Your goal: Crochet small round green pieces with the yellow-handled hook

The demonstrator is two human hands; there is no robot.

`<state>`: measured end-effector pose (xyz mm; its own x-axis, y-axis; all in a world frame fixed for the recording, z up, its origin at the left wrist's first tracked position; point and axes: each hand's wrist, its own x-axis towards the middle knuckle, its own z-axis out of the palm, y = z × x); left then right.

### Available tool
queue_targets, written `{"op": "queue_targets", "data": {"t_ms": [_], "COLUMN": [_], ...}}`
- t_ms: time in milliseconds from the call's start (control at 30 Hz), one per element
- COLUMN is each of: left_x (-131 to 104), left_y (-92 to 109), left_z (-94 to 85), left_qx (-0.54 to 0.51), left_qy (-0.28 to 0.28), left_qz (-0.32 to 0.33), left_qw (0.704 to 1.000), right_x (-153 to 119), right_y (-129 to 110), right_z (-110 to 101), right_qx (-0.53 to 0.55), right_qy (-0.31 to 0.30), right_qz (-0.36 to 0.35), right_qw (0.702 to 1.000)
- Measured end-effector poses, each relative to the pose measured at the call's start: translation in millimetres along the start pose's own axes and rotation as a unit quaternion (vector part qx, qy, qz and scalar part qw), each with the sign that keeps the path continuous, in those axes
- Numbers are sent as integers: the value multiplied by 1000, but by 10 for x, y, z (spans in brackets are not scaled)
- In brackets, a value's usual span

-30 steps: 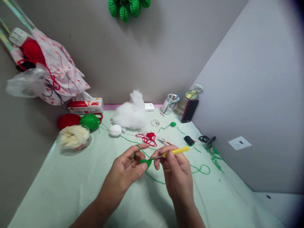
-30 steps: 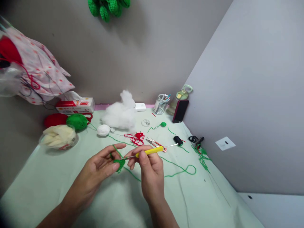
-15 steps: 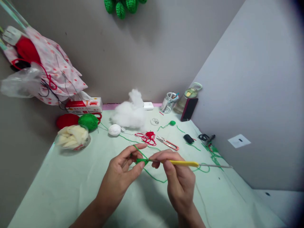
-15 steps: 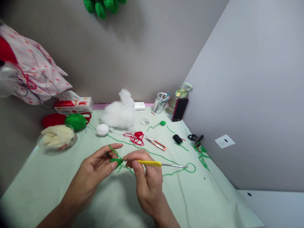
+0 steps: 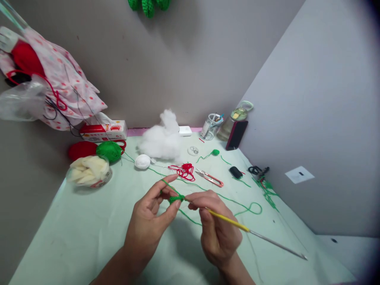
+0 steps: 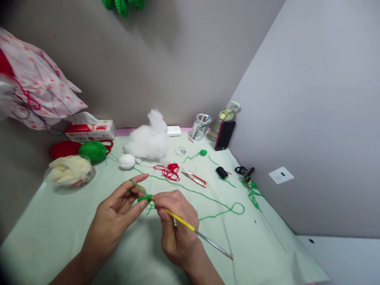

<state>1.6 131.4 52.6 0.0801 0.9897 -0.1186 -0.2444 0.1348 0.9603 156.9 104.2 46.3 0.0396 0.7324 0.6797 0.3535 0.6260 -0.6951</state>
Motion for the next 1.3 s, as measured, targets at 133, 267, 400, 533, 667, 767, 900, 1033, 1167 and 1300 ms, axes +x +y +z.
{"op": "queue_targets", "data": {"t_ms": [133,267,400,533,667,767,900,1033,1167,1300], "left_x": [21,21,49,76,42,15,32,75,75,71], "left_y": [12,35,72,88,29,-21,7,60,25,-9], "left_z": [-12,11,9,-1,15,31,38,7,-15,-32], "left_qx": [-26,-130,-245,-236,-190,-160,-214,-265,-202,-131], "left_qy": [-33,-74,-97,-89,-107,-66,-72,-82,-90,-145], "left_qz": [-24,-99,-200,-166,-124,-91,-153,-204,-144,-101], "left_qw": [999,984,944,953,968,981,962,939,965,975], "right_x": [5,-4,17,75,79,26,-28,20,80,88], "right_y": [7,42,35,8,11,10,3,15,32,60], "right_z": [13,56,74,86,130,154,133,79,77,87], "right_qx": [-41,-220,-129,111,105,15,-111,42,185,158], "right_qy": [-14,-39,13,72,44,35,3,75,64,42], "right_qz": [-30,-148,-107,73,98,51,-47,61,156,180], "right_qw": [999,963,986,988,989,998,993,994,968,970]}}
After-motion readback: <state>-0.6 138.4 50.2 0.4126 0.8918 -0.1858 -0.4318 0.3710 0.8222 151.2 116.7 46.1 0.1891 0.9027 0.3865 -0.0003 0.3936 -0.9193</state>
